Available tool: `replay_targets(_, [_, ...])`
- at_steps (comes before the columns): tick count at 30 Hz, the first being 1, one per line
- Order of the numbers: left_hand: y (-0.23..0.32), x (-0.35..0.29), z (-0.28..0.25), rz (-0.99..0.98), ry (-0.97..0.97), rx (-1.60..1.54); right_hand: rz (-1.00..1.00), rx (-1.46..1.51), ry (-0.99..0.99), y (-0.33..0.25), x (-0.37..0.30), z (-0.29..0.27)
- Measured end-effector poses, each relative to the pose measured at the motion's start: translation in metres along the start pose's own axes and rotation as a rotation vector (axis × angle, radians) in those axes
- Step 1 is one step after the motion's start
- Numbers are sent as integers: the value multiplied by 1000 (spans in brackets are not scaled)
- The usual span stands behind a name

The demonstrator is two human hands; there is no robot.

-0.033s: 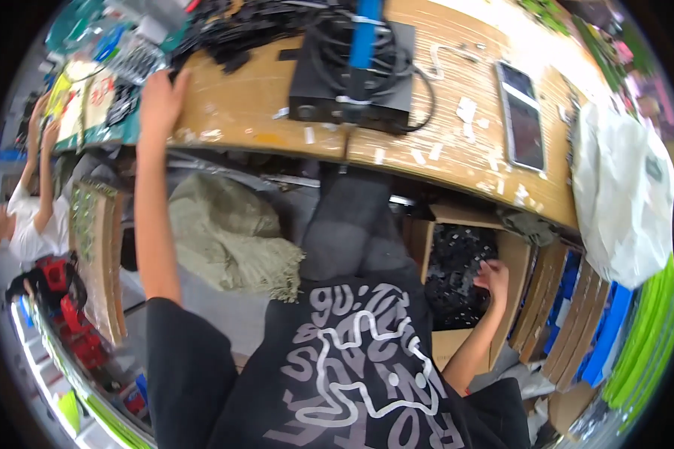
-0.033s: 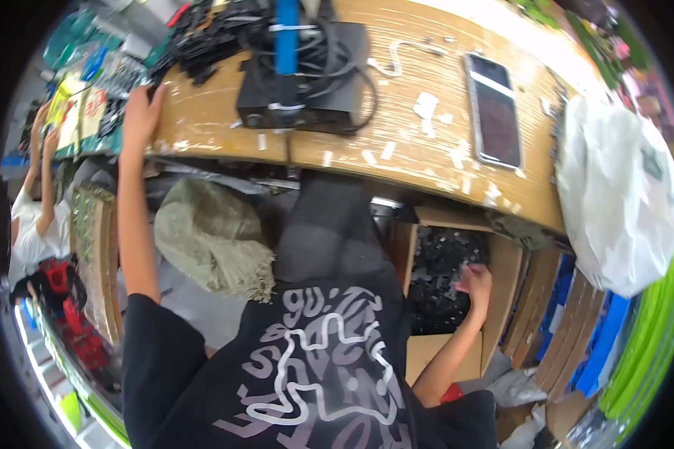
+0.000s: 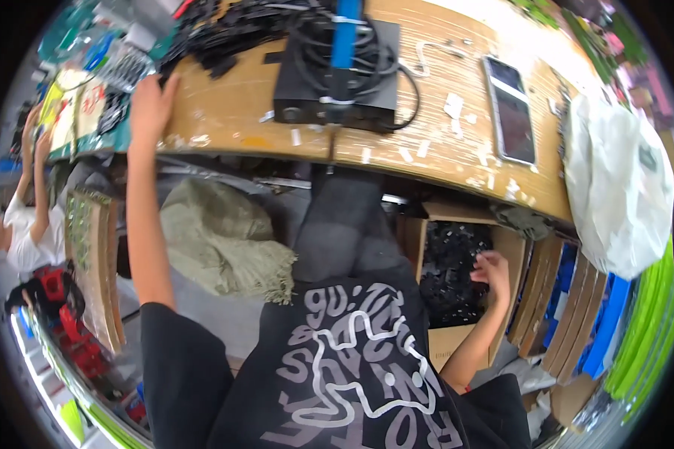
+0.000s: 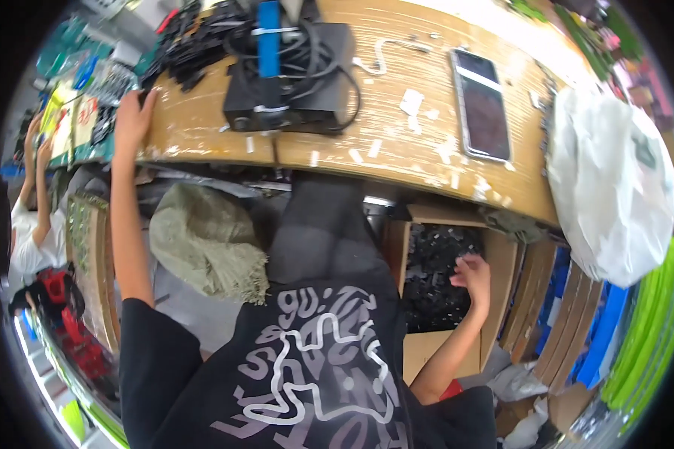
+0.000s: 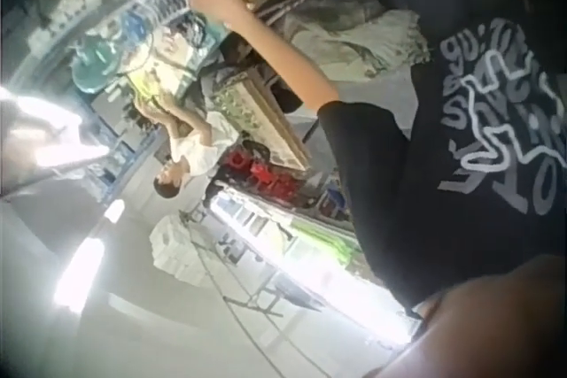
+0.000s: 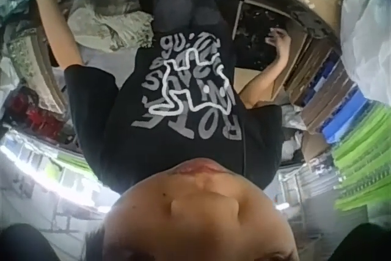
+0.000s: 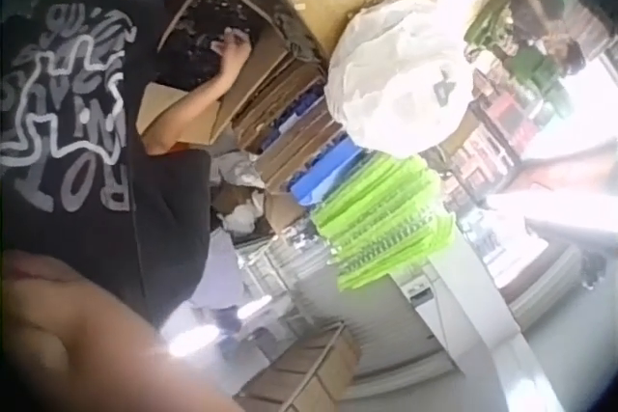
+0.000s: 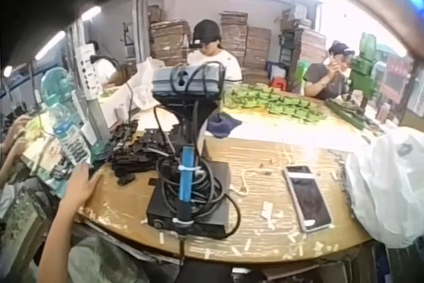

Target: The person assembles small black plastic housings and metal pins by hand at a manufacturing workbench.

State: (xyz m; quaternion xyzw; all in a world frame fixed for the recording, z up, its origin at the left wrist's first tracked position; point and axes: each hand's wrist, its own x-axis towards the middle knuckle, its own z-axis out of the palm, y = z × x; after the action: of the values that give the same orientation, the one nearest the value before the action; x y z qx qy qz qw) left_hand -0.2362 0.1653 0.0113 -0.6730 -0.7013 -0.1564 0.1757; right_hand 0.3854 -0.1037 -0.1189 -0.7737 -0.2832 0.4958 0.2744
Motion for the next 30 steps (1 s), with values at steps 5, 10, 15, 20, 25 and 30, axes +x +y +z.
replay_targets(5, [-2,12,9,8,-1,-115,-316,-4,-206,-160,-82,-1])
replay_targets(10, [11,5,-16,15,-114,46,-778,-266,195,-232,-43,-15])
replay_targets(15, [8,10,-36,59,-142,29,-1011,-892,611,-276,41,-38])
replay_targets(20, [-22,26,-47,-27,-236,-314,-817,-1494,711,-301,122,-49])
replay_targets(25, [-4,13,-64,-429,-439,-800,-814,-1443,667,-308,125,-44])
replay_targets(30, [8,-8,-70,-697,-514,-1325,-704,-1569,647,-312,122,-43])
